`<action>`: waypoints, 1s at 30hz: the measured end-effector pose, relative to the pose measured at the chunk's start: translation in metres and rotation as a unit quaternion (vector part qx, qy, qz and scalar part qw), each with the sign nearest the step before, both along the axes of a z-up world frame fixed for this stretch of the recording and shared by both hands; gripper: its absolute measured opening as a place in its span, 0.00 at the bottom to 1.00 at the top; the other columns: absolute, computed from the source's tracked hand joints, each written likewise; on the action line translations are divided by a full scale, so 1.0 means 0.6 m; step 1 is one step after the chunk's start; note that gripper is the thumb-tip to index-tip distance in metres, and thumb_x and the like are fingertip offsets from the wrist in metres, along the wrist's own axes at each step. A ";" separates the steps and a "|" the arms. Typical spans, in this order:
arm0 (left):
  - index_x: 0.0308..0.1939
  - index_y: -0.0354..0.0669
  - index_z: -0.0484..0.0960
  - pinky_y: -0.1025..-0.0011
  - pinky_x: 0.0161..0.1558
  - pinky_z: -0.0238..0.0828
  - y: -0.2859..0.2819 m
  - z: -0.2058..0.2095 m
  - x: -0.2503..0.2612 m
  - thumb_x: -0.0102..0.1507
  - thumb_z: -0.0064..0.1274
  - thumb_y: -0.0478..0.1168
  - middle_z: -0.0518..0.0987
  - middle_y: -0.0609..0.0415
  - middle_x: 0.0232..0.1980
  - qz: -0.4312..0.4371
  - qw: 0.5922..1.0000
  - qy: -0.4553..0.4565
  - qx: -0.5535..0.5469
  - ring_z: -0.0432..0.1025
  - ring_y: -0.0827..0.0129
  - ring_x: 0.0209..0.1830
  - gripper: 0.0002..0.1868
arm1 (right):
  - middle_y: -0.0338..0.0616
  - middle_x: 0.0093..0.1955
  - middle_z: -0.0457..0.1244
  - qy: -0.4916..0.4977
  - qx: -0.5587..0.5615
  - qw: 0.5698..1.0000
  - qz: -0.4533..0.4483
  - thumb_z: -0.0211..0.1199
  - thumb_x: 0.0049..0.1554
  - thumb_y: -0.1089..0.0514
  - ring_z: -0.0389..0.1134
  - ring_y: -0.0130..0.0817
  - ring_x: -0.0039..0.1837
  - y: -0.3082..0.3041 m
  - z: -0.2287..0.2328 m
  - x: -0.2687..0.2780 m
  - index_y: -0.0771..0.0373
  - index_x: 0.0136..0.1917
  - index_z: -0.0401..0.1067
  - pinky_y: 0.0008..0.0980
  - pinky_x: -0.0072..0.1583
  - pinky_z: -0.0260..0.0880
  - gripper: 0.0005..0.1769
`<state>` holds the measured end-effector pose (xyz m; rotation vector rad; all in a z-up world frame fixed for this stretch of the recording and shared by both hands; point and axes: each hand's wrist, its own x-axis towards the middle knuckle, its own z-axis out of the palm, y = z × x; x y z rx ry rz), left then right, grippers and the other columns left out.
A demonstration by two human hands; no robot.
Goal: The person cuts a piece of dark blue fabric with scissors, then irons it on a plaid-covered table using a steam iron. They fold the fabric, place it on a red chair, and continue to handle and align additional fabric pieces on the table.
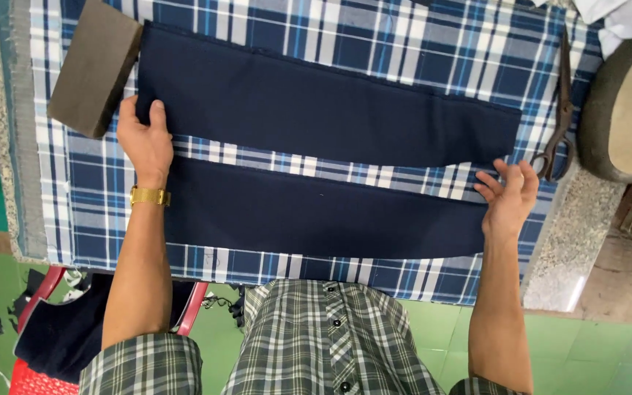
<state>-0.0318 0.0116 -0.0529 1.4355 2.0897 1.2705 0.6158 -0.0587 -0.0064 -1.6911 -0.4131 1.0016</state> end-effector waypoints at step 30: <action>0.36 0.43 0.66 0.71 0.28 0.72 -0.054 0.108 0.046 0.78 0.53 0.41 0.66 0.59 0.32 0.005 0.982 -0.052 -0.181 0.68 0.69 0.21 0.18 | 0.47 0.47 0.54 -0.511 0.019 0.853 0.108 0.61 0.60 0.68 0.56 0.39 0.48 0.016 -0.008 0.068 0.66 0.59 0.68 0.41 0.49 0.63 0.14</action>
